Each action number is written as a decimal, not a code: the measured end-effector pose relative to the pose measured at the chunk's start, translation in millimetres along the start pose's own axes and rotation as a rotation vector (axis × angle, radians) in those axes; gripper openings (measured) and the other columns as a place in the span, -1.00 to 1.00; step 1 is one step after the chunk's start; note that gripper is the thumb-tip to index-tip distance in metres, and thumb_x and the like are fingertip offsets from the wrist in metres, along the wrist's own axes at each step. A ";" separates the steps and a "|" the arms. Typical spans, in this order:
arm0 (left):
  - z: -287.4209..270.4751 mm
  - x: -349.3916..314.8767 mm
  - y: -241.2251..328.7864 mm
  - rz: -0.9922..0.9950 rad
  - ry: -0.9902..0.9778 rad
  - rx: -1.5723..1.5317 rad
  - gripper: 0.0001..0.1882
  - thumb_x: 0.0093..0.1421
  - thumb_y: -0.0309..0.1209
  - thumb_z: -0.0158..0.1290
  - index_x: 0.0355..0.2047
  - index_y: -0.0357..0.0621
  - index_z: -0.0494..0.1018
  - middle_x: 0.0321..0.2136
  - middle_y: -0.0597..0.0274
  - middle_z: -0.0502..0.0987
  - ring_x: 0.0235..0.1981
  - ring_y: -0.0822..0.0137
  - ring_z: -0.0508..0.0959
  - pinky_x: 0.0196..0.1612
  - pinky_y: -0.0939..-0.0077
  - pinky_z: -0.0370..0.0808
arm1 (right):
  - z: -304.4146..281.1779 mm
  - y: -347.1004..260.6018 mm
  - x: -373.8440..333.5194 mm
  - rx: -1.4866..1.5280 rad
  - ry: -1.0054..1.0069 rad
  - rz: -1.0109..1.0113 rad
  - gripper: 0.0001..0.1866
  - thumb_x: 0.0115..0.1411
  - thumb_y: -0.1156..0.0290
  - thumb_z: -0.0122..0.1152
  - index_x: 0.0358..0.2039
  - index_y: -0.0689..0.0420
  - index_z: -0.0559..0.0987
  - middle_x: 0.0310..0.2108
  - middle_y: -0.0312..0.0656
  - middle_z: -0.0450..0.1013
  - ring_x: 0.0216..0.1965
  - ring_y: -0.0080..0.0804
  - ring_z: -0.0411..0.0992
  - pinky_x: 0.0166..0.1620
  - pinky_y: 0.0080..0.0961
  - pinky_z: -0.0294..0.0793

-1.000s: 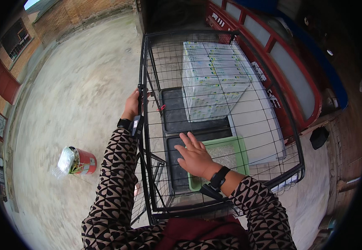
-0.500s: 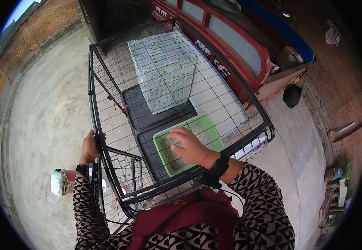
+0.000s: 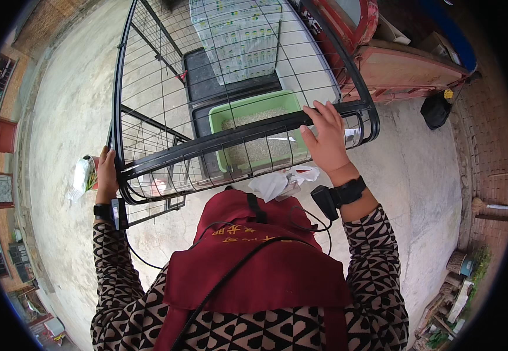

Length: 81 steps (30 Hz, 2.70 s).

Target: The person assembles a wire pet cage by attaching panels and securing the base. They then place a litter box filled with litter inside the cage and close the cage door.

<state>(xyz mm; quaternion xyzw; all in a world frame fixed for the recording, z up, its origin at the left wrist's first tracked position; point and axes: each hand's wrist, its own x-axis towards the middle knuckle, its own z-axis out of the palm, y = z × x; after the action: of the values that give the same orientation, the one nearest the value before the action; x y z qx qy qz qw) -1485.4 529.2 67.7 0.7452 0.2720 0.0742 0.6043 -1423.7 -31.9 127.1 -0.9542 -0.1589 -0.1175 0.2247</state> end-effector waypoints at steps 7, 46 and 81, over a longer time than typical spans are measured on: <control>6.7 -72.4 -7.7 -0.201 0.040 -0.150 -0.59 0.22 -0.15 -0.05 -0.12 -0.26 0.35 -0.34 0.25 0.48 -0.41 0.47 0.47 -0.36 0.62 0.39 | -2.8 32.4 -25.8 0.055 0.064 -0.034 -0.58 0.06 0.40 0.12 -0.01 0.09 0.41 0.07 -0.03 0.22 0.11 -0.10 0.16 0.12 -0.32 0.14; -7.5 -89.5 -67.7 -0.019 0.169 0.527 -0.10 0.12 0.32 -0.32 -0.26 -0.44 0.48 -0.37 -0.09 0.53 -0.35 0.08 0.49 -0.23 0.30 0.36 | -16.2 -47.4 -281.2 0.990 0.166 0.868 -0.87 0.16 0.41 0.00 -0.35 0.16 0.47 -0.45 -0.29 0.43 -0.40 -0.55 0.40 -0.29 -0.64 0.37; 318.0 -396.7 40.3 -0.433 -0.641 -1.051 -0.53 0.25 -0.10 -0.18 0.01 -0.17 0.32 -0.24 0.20 0.46 -0.20 0.28 0.45 -0.07 0.37 0.33 | -99.3 199.3 -142.6 1.716 -0.618 1.020 -0.88 0.21 0.40 -0.05 -0.31 0.13 0.44 -0.43 -0.29 0.41 -0.40 -0.45 0.39 -0.29 -0.50 0.37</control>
<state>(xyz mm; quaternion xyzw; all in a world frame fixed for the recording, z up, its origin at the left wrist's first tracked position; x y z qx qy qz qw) -1666.7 54.4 109.9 0.2640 0.1498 -0.1519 0.9406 -1499.3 -283.0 93.5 -0.4167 0.1821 0.3927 0.7994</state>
